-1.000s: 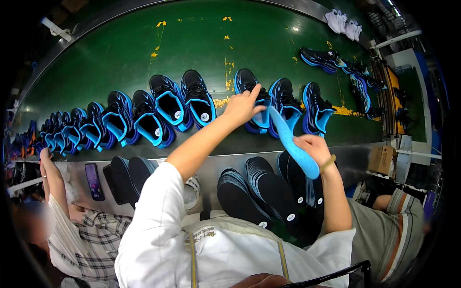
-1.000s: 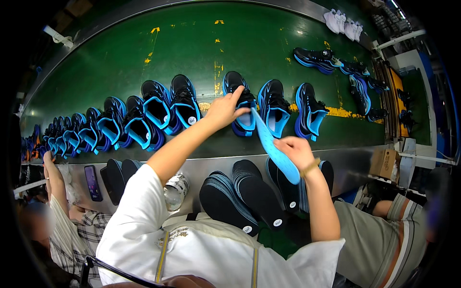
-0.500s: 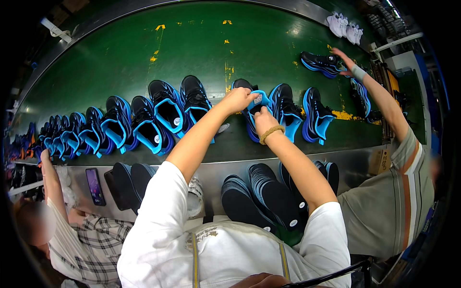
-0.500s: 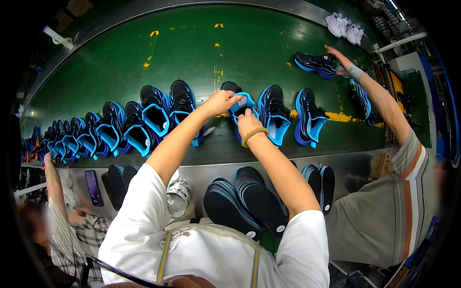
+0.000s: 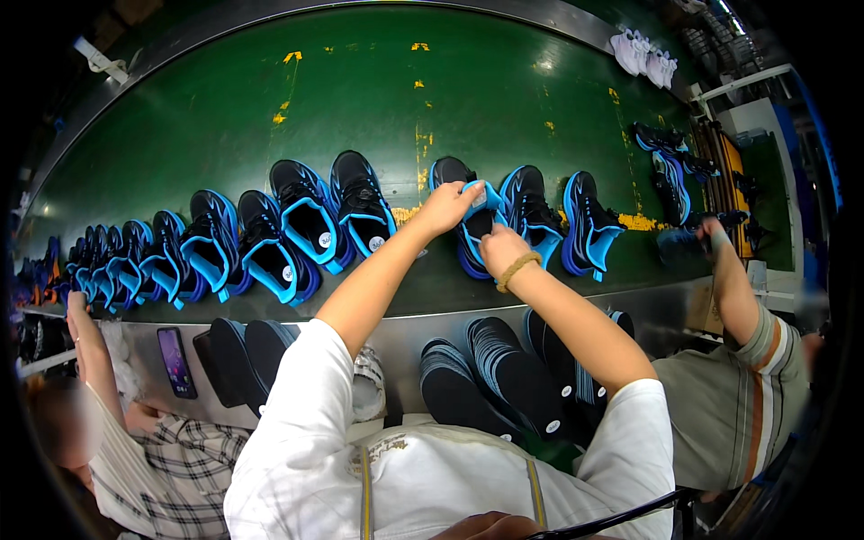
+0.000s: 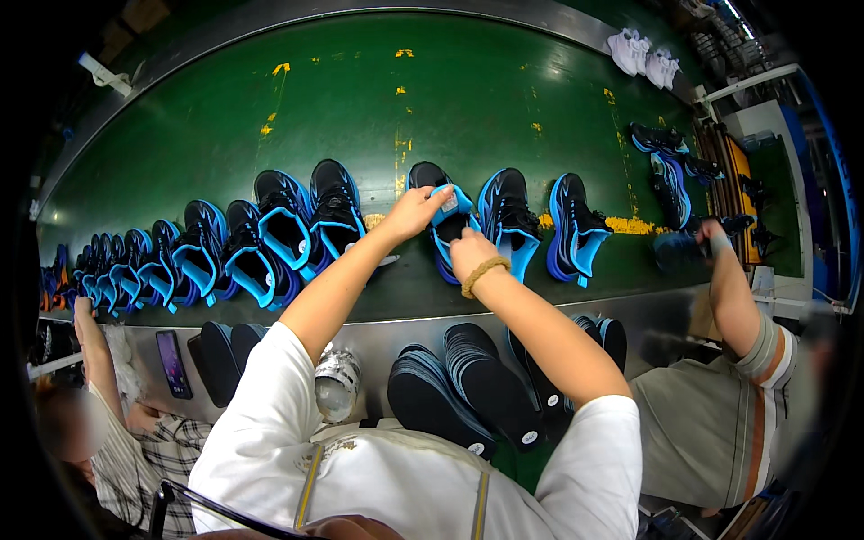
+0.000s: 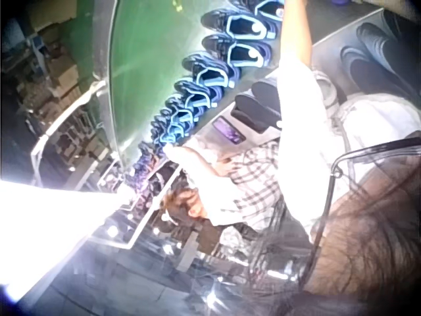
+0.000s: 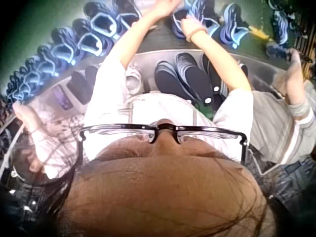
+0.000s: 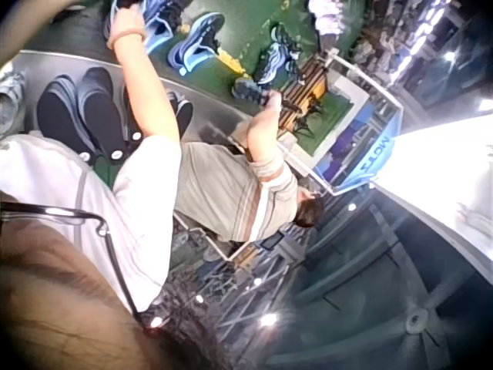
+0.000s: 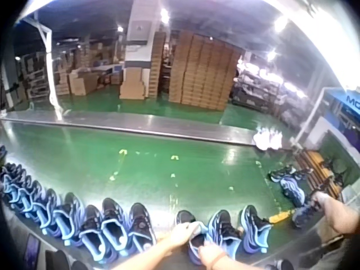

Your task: The person inserts insoles into shoes on an assembly line. They pick up a blue insole, place it inside a black and blue sneaker, and smooth it down by hand before placing the shoe back on the conveyor belt and repeating the process with another shoe.

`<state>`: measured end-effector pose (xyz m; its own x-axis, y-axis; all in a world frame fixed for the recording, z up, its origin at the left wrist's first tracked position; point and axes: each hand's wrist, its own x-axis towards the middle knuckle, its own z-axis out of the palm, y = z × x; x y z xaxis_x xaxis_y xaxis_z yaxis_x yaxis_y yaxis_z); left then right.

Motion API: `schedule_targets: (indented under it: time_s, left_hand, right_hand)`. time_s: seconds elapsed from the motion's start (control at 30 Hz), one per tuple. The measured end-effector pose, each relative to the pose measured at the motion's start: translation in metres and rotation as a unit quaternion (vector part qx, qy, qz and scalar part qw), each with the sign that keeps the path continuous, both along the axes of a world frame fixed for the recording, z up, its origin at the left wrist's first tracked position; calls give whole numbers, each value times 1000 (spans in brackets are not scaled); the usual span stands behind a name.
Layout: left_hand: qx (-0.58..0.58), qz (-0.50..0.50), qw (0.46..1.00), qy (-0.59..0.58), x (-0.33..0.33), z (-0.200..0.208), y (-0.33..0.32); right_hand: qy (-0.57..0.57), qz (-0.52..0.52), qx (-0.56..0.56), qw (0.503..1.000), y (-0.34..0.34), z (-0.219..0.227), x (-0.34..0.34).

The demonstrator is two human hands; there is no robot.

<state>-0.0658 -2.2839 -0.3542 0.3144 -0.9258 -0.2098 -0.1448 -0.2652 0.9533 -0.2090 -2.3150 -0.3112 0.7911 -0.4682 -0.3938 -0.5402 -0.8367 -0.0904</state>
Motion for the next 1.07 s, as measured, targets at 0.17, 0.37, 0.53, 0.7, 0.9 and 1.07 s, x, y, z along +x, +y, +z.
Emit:
schedule_targets:
  time_s: [0.17,0.37,0.53,0.7,0.9,1.07]
  left_hand:
    - [-16,-8,998,-64,-2,-3,0]
    - [23,-25,996,-87,0,-4,1]
    - [10,-43,997,-64,2,-10,3]
    - [32,-52,997,-44,5,-2,4]
    - [-36,70,963,-259,-6,14,-2]
    - [-64,-129,850,-507,-6,8,-2]
  right_hand:
    - [-19,1,-52,998,-8,-42,15]
    - [174,26,34,984,-17,-24,29]
    - [263,-62,94,958,-15,-25,31]
    - [298,-6,80,951,-13,-24,37]
    - [249,287,-2,925,-32,-51,25]
    - [306,214,179,910,-29,14,18]
